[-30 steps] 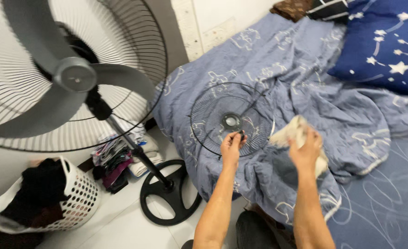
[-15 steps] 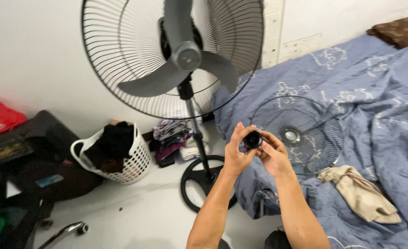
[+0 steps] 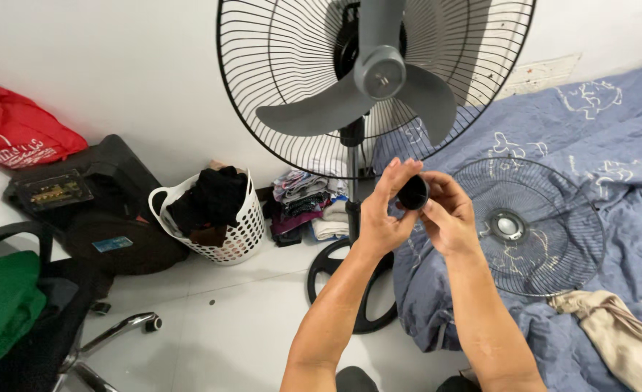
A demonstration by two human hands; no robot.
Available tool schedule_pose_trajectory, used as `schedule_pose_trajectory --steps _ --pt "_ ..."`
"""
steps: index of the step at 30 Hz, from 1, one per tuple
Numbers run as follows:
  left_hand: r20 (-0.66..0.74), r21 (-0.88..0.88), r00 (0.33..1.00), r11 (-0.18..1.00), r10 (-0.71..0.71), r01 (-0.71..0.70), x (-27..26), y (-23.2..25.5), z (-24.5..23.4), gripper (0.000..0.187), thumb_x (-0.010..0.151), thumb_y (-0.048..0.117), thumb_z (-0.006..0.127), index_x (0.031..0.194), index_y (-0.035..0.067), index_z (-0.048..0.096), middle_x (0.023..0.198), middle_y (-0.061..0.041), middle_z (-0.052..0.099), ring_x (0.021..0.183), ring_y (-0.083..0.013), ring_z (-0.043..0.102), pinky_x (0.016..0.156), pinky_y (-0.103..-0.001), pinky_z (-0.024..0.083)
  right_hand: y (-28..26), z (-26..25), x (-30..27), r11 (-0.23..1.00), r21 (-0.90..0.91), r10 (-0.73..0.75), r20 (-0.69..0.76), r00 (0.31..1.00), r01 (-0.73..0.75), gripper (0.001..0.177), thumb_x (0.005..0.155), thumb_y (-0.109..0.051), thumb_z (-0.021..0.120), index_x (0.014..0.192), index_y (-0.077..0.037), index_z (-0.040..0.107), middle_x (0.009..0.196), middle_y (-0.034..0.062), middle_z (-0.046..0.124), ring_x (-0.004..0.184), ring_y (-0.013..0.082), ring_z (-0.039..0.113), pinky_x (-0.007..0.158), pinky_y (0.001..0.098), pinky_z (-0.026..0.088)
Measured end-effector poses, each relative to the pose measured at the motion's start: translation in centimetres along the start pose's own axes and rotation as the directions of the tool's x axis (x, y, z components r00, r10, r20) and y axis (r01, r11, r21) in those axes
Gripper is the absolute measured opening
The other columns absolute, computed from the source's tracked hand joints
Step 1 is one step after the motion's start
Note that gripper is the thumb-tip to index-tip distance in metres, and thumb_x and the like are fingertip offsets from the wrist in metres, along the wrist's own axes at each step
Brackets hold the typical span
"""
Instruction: The person removes the central cap from a standing fan, wipes it with a cloth, and then repeatedly attempts to reattach it to the fan hub. The person rotates the cap and aligns it with the fan blades multiple times.
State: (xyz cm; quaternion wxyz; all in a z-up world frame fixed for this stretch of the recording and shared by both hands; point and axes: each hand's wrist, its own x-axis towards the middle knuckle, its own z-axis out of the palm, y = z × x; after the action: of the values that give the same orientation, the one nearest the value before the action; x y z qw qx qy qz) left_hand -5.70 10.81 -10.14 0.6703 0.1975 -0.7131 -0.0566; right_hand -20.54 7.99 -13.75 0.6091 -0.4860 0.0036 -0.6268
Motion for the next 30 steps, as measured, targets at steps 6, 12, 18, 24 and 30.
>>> schedule_pose_trajectory --steps 6,12,18,24,30 --pt "0.002 0.041 0.998 0.997 0.065 -0.065 3.9 0.7 -1.7 0.084 0.085 -0.006 0.075 0.156 0.005 0.032 0.15 -0.015 0.057 0.152 -0.033 0.047 0.131 -0.043 0.037 -0.7 1.5 3.2 0.942 -0.281 -0.198 -0.016 0.98 0.186 0.039 0.1 0.006 0.07 0.137 0.005 0.059 0.122 0.0128 0.067 0.109 0.0191 0.066 0.099 0.0328 0.054" --pt "-0.128 0.354 0.988 0.935 0.084 -0.034 7.7 -1.4 -4.3 0.062 0.087 0.001 0.077 0.144 0.008 0.055 0.146 -0.012 0.058 0.14 -0.0303 0.054 0.121 -0.04 0.045 -3.9 4.0 8.1 0.255 -0.849 -0.54 0.272 0.797 0.463 0.04 0.101 0.008 0.068 0.139 0.004 0.056 0.14 0.0176 0.064 0.125 0.0258 0.068 0.099 0.0353 0.062" --pt "-0.168 0.547 0.98 0.837 0.104 0.006 13.4 -3.5 -6.4 0.067 0.084 0.011 0.082 0.143 0.002 0.051 0.147 -0.02 0.053 0.14 -0.0386 0.049 0.118 -0.045 0.044 -4.5 6.5 11.7 -0.222 -0.829 -0.446 0.554 0.703 0.513 0.051 0.091 0.012 0.074 0.137 0.001 0.057 0.138 0.0187 0.064 0.122 0.038 0.067 0.104 0.0427 0.056" --pt "-0.035 0.448 0.996 0.889 -0.087 0.093 16.7 -4.1 -8.4 0.076 0.074 0.015 0.087 0.14 0.002 0.053 0.136 -0.018 0.061 0.123 -0.0351 0.063 0.102 -0.04 0.055 -4.3 7.1 13.7 -0.277 -0.781 -0.385 0.624 0.68 0.56 0.052 0.092 0.012 0.077 0.138 0.003 0.056 0.135 0.0185 0.061 0.118 0.0387 0.062 0.101 0.044 0.054" --pt "0.093 0.346 0.98 0.929 -0.176 0.134 17.4 -4.8 -9.1 0.065 0.071 0.011 0.086 0.131 0.003 0.061 0.123 -0.017 0.066 0.102 -0.0301 0.073 0.088 -0.036 0.061 -4.7 7.4 14.7 -0.348 -0.74 -0.338 0.672 0.659 0.576 0.05 0.089 0.01 0.08 0.134 0.003 0.059 0.129 0.0176 0.061 0.115 0.0374 0.061 0.098 0.0444 0.053"
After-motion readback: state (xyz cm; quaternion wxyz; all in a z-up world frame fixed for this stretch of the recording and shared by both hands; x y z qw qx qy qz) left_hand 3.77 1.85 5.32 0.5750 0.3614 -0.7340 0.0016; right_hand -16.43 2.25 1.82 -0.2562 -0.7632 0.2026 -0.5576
